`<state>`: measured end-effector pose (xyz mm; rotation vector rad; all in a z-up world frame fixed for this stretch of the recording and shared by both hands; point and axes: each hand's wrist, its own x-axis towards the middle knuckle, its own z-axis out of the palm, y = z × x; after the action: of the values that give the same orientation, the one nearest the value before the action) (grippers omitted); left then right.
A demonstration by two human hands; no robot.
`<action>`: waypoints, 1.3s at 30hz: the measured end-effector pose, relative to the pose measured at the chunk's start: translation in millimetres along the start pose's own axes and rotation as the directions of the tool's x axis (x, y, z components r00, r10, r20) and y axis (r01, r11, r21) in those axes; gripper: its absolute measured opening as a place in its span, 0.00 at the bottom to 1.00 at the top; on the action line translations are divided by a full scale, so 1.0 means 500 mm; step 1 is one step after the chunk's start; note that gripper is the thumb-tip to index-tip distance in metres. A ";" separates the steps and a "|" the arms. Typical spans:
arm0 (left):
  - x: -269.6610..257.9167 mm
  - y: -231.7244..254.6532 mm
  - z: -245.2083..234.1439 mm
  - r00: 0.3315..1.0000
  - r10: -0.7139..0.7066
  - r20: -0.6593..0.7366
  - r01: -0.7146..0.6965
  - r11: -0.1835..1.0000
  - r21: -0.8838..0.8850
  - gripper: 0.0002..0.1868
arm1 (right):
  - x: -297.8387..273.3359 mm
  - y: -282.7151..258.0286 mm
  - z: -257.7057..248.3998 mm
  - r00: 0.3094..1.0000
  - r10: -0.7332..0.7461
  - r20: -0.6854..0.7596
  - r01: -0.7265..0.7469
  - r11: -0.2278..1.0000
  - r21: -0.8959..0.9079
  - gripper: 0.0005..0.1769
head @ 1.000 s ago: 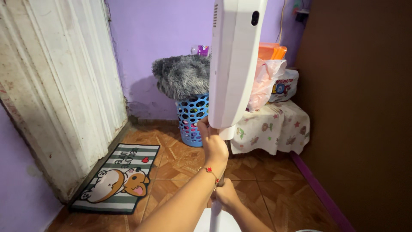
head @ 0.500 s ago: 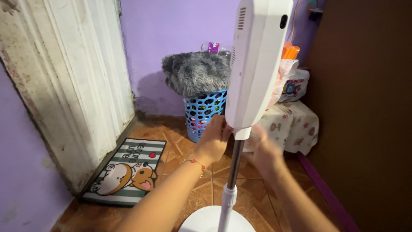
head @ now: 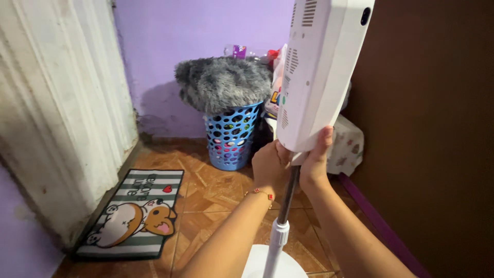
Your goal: The person disassembles a white standing electric fan by removing the motor housing, detaching the pole from the base, and unscrewing the base cap. The components are placed on the floor.
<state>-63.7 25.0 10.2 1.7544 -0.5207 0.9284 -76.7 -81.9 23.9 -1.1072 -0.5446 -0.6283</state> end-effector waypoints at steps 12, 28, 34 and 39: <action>-0.038 -0.005 -0.073 0.975 0.172 0.144 -0.143 0.971 -0.191 0.13 | 0.002 -0.017 0.010 0.996 0.055 -0.067 -0.059 0.996 -0.059 0.64; 0.000 -0.014 -0.058 0.904 -0.219 0.368 0.317 0.920 -0.231 0.20 | 0.010 0.011 0.007 0.992 -0.008 -0.129 0.000 0.998 -0.058 0.66; -0.006 -0.015 -0.077 0.935 0.049 0.352 -0.019 0.996 -0.089 0.17 | 0.012 0.017 -0.001 0.988 0.100 -0.119 -0.100 0.995 0.006 0.67; -0.024 0.007 -0.110 0.952 0.167 0.257 -0.149 0.985 -0.089 0.11 | 0.016 0.034 -0.003 0.992 0.084 -0.093 -0.082 0.996 0.025 0.64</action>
<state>-92.4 73.6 11.6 1.8036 -0.8666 0.7789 -59.2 -79.3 18.1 -1.0693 -0.4212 -0.5981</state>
